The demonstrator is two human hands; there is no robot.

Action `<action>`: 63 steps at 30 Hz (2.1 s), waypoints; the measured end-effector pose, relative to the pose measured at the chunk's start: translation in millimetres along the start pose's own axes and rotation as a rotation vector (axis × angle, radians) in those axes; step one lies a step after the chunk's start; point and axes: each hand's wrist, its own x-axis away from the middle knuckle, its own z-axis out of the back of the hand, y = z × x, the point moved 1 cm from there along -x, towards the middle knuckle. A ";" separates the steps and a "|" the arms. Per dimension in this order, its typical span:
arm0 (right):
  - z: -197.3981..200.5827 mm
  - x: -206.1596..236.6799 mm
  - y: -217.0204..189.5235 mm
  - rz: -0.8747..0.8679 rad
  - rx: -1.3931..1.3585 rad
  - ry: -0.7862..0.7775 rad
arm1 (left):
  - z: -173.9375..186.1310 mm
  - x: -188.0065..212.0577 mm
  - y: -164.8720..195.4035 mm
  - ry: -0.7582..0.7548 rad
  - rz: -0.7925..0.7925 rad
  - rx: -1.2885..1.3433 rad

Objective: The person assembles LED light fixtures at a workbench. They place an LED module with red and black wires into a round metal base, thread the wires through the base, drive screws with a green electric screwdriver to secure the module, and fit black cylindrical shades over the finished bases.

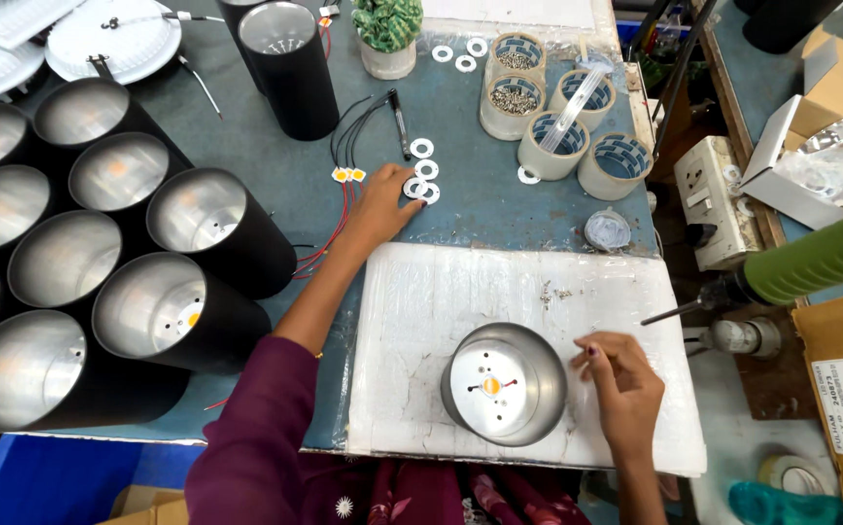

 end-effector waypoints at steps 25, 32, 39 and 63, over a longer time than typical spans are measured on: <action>14.7 -11.3 24.0 -0.194 -0.118 0.012 | 8.4 -23.6 17.8 -0.204 0.140 -0.019; 10.8 -19.4 30.7 -0.185 -0.122 -0.011 | 102.6 33.2 171.8 -0.238 -0.098 0.117; 12.3 -17.7 32.4 -0.186 -0.084 -0.021 | 95.0 78.1 258.9 -0.533 -0.272 -0.009; 16.8 -17.6 30.8 -0.193 -0.100 -0.091 | 48.4 79.6 261.8 -0.650 -0.335 -0.414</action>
